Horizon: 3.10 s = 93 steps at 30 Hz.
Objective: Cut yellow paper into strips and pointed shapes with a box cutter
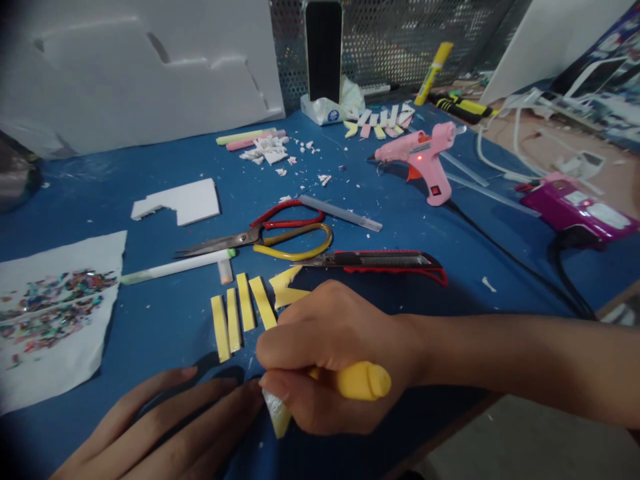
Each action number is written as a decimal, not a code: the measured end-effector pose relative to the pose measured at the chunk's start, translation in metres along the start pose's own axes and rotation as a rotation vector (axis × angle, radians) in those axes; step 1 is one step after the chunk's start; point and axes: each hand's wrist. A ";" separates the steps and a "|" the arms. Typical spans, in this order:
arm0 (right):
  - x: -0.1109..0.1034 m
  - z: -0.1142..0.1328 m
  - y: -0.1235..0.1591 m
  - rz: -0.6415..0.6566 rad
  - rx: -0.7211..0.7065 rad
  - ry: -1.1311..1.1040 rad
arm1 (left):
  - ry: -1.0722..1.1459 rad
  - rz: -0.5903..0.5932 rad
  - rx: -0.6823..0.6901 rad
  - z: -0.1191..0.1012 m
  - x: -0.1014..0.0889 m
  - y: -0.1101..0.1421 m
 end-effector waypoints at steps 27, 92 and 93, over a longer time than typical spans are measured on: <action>0.000 0.000 0.001 0.030 0.044 0.009 | -0.031 0.005 -0.014 0.002 0.004 0.004; -0.002 -0.002 -0.001 0.089 0.165 -0.080 | -0.007 0.001 -0.006 0.004 0.006 0.007; -0.002 -0.001 -0.001 0.084 0.165 -0.092 | -0.003 -0.001 -0.011 0.004 0.006 0.007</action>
Point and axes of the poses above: each hand's wrist, its own y-axis away from the middle knuckle, its own x-axis out of the palm, z = x × y, and after that the axes turned 3 degrees about y, right-handed
